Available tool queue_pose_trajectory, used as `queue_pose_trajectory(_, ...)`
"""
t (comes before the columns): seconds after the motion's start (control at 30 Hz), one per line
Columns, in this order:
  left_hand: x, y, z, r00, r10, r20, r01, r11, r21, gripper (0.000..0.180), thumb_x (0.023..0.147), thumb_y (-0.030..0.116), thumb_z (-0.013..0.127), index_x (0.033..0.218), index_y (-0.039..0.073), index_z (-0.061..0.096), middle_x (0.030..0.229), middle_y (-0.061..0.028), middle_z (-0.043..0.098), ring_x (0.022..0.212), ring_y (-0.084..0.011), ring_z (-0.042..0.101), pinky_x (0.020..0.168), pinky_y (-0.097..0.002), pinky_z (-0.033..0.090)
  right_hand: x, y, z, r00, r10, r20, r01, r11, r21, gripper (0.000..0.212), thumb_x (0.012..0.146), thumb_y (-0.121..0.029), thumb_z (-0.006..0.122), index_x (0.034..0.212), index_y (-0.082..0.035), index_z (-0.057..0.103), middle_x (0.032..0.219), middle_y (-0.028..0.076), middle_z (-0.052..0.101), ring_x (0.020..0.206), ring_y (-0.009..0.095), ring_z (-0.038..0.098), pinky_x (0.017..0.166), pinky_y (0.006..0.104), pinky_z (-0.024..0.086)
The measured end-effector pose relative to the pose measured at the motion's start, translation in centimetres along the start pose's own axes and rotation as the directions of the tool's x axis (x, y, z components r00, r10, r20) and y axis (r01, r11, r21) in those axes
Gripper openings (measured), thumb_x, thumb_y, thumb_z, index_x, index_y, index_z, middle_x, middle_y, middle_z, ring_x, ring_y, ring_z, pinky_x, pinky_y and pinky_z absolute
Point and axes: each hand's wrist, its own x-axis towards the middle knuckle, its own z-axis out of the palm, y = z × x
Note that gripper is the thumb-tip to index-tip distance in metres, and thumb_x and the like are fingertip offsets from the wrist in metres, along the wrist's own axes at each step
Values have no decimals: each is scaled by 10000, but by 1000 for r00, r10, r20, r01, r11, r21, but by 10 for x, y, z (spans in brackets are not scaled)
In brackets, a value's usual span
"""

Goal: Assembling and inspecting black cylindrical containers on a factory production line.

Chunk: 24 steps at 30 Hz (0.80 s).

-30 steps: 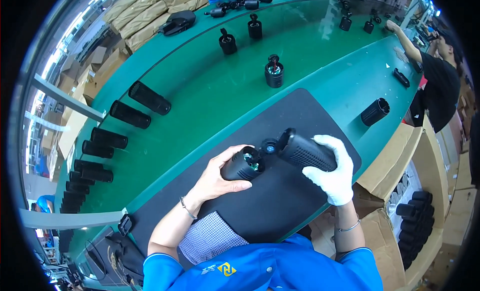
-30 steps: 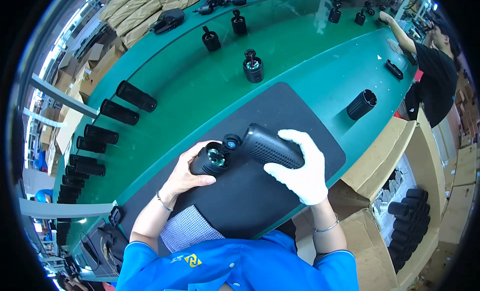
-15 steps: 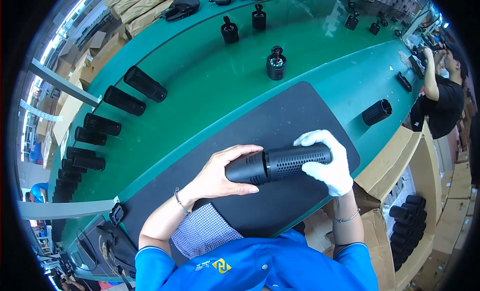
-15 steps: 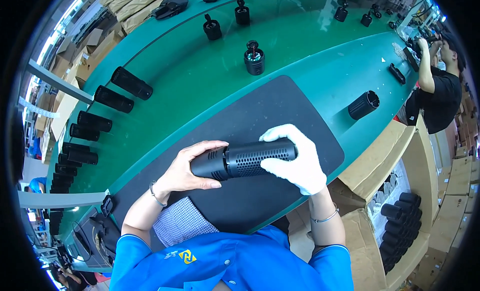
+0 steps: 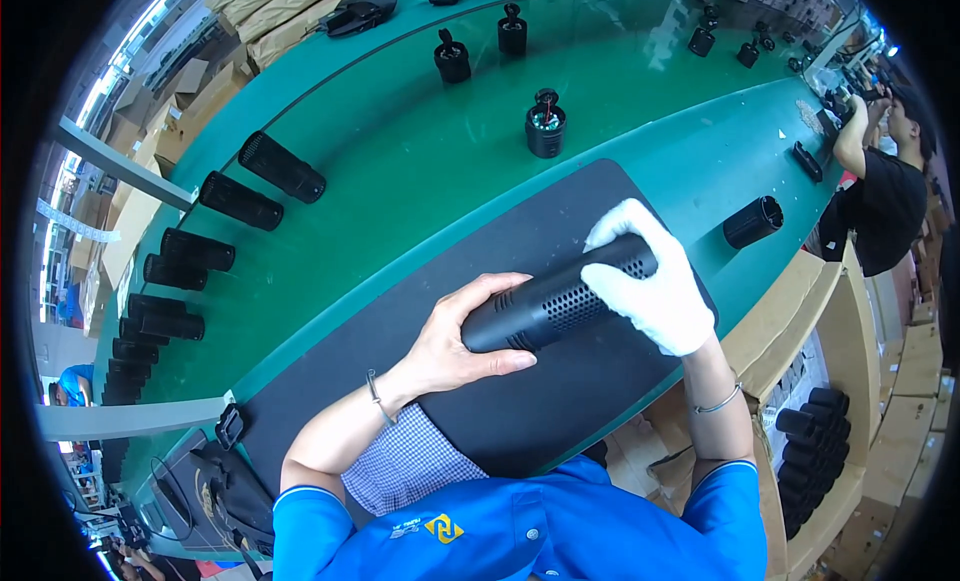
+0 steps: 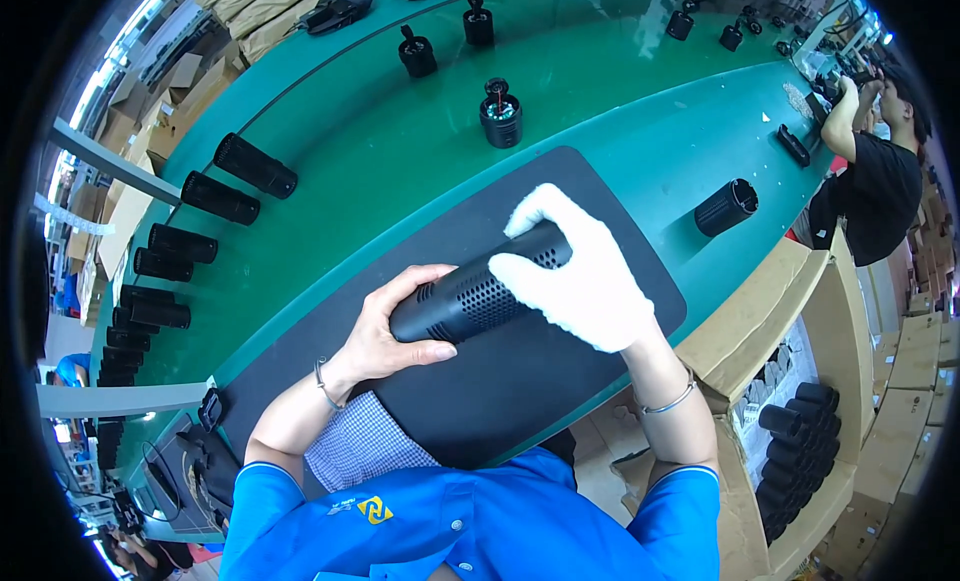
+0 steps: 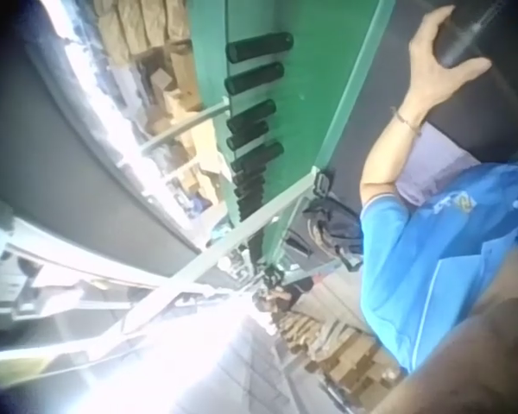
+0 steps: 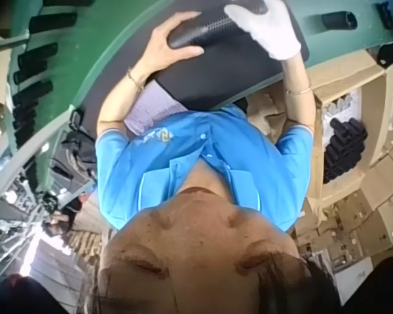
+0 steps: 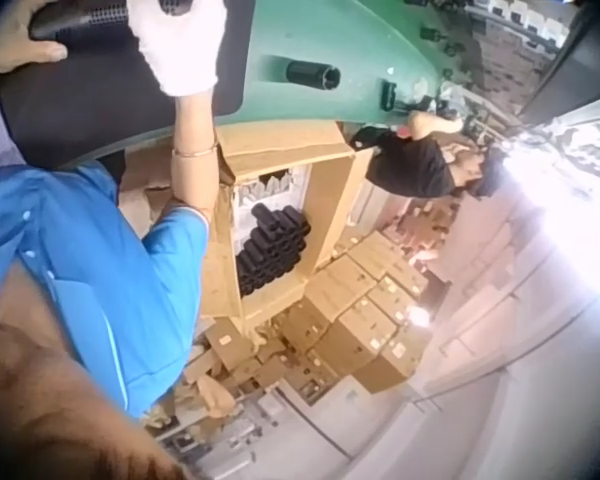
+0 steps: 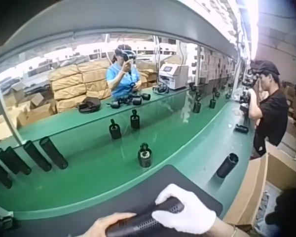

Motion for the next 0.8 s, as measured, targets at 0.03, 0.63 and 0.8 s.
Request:
queue_pose_trajectory(0.03, 1, 0, 0, 999, -35, -7, 35, 999, -40, 711, 649, 231, 840, 1263, 82, 516, 1153, -105, 598, 964, -251, 610, 854, -345, 484, 4, -7, -1, 998, 62, 17, -61, 998, -34, 355, 744, -114, 708, 1061, -83, 551, 817, 83, 589, 733, 145, 575, 654, 253, 480)
queue_pose_trajectory(0.63, 103, -104, -158, 706, -146, -693, 198, 980, -5, 503, 707, 53, 736, 1130, 28, 466, 935, -99, 574, 761, -179, 561, 717, -303, 463, -40, 52, -20, 937, 179, -299, -71, 938, 339, 619, 786, -29, 671, 1352, -83, 425, 1126, 145, 528, 888, 185, 565, 724, 274, 463)
queue_pose_trajectory(0.8, 69, -172, -261, 600, -106, -793, 269, 960, 76, 460, 762, 70, 725, 1166, -17, 523, 952, -103, 644, 793, -193, 614, 753, -288, 487, -62, 83, -42, 813, 206, -544, -156, 978, 137, 525, 779, -66, 677, 1274, -75, 502, 966, 93, 563, 784, 150, 546, 702, 261, 450)
